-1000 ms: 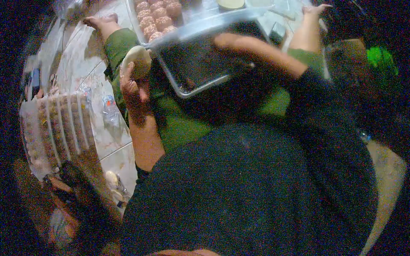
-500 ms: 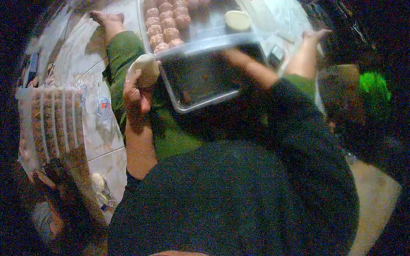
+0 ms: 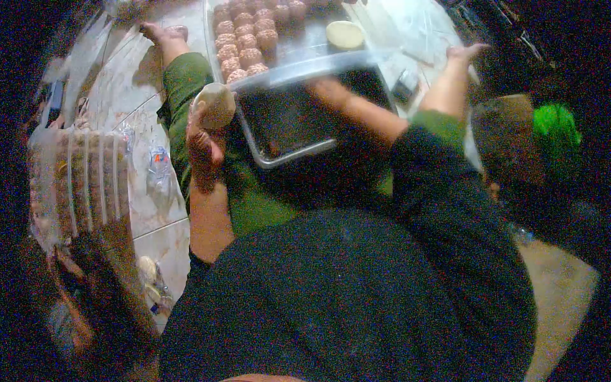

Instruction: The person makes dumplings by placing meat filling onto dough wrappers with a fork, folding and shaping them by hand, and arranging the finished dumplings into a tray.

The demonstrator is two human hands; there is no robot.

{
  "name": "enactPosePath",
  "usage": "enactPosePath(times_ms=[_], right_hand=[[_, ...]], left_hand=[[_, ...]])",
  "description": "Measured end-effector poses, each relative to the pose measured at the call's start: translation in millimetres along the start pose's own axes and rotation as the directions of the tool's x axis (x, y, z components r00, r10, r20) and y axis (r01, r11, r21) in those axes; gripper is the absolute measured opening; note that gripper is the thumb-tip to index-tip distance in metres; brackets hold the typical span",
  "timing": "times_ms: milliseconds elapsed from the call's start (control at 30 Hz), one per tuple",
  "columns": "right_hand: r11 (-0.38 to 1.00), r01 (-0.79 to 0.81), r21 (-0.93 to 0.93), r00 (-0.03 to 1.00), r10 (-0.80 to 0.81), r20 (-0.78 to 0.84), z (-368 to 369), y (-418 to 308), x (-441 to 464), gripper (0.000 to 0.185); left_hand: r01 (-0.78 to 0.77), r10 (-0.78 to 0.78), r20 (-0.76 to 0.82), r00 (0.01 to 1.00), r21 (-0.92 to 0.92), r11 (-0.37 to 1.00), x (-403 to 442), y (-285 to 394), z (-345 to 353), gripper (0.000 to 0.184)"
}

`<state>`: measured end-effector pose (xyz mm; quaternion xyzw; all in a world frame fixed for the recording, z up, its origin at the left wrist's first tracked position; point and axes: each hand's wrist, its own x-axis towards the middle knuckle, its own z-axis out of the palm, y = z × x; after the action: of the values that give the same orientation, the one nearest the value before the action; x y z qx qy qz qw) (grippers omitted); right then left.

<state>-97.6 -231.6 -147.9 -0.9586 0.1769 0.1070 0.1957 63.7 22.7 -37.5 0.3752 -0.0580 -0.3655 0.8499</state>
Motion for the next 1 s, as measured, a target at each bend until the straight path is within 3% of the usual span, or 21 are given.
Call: enactPosePath(times_ms=[133,200,233,400,433,533,600,667,767,800,833,900,933,967,1000], right_hand=[[0.967,-0.097,0.234,0.992,0.073,0.107,-21.4,-25.1,-14.8,0.042],[0.963,-0.091,0.254,0.985,0.049,0.165,-17.1,-21.8,-3.5,0.042],[0.979,-0.089,0.184,0.980,0.053,0.190,-16.8,-24.4,-3.8,0.039],[0.985,-0.039,-0.167,0.943,0.091,0.320,-12.2,-78.7,-8.3,0.026],[0.996,0.057,0.072,0.961,-0.074,0.267,-65.9,-122.3,-39.4,0.020],[0.993,-0.078,0.085,0.968,0.055,0.243,-26.5,-91.9,-25.9,0.022],[0.862,0.029,0.507,0.975,-0.136,0.175,-16.1,-62.6,-28.3,0.026],[0.719,0.161,0.676,0.968,-0.250,0.035,-35.3,-63.4,-56.6,0.026],[0.604,-0.004,0.797,0.991,-0.106,0.085,-87.9,-89.6,-100.9,0.028],[0.550,0.053,0.833,0.994,-0.110,0.009,-100.2,-96.9,-113.8,0.029],[0.496,0.112,0.861,0.992,-0.109,-0.066,-110.9,-103.7,-125.1,0.030],[0.390,0.206,0.897,0.978,-0.108,-0.178,-115.8,-105.9,-136.2,0.034],[0.386,0.250,0.888,0.968,-0.087,-0.234,-116.1,-109.4,-140.1,0.033],[0.382,0.293,0.877,0.955,-0.066,-0.290,-116.4,-117.4,-144.3,0.033],[0.378,0.336,0.863,0.938,-0.046,-0.345,-117.3,-126.7,-149.2,0.032]], left_hand=[[-0.006,0.005,0.041,0.999,0.029,1.000,-1.8,-5.5,-12.0,0.026],[-0.011,0.007,0.075,0.997,0.057,0.998,-3.4,-7.7,-15.1,0.025],[0.011,-0.012,0.013,1.000,0.083,0.996,-4.9,-9.2,-14.9,0.025],[-0.002,0.002,0.009,1.000,0.028,1.000,-20.8,-11.7,-17.9,0.030],[-0.029,0.028,0.018,0.999,0.028,0.999,-27.2,-10.5,-13.8,0.032],[-0.056,0.056,0.043,0.998,0.007,0.998,-29.2,-11.6,-24.6,0.037],[-0.036,0.036,0.017,0.999,-0.040,0.999,-28.2,-13.3,-31.2,0.037],[0.048,-0.048,0.002,0.999,-0.133,0.990,-32.3,-11.9,-23.1,0.035],[0.151,-0.147,0.035,0.988,-0.188,0.970,-35.5,-20.6,-4.8,0.034],[0.182,-0.174,0.055,0.983,-0.192,0.964,-36.1,-26.1,3.3,0.034],[0.197,-0.201,-0.020,0.979,-0.129,0.972,-42.0,-27.6,19.8,0.038],[0.287,-0.289,0.025,0.957,-0.222,0.932,-44.5,-36.2,31.8,0.040],[0.330,-0.329,0.049,0.943,-0.267,0.905,-49.1,-35.8,44.4,0.042],[0.345,-0.363,-0.036,0.931,-0.233,0.909,-55.6,-35.7,58.7,0.041],[0.347,-0.349,0.042,0.936,-0.262,0.900,-60.9,-37.0,65.6,0.042]])
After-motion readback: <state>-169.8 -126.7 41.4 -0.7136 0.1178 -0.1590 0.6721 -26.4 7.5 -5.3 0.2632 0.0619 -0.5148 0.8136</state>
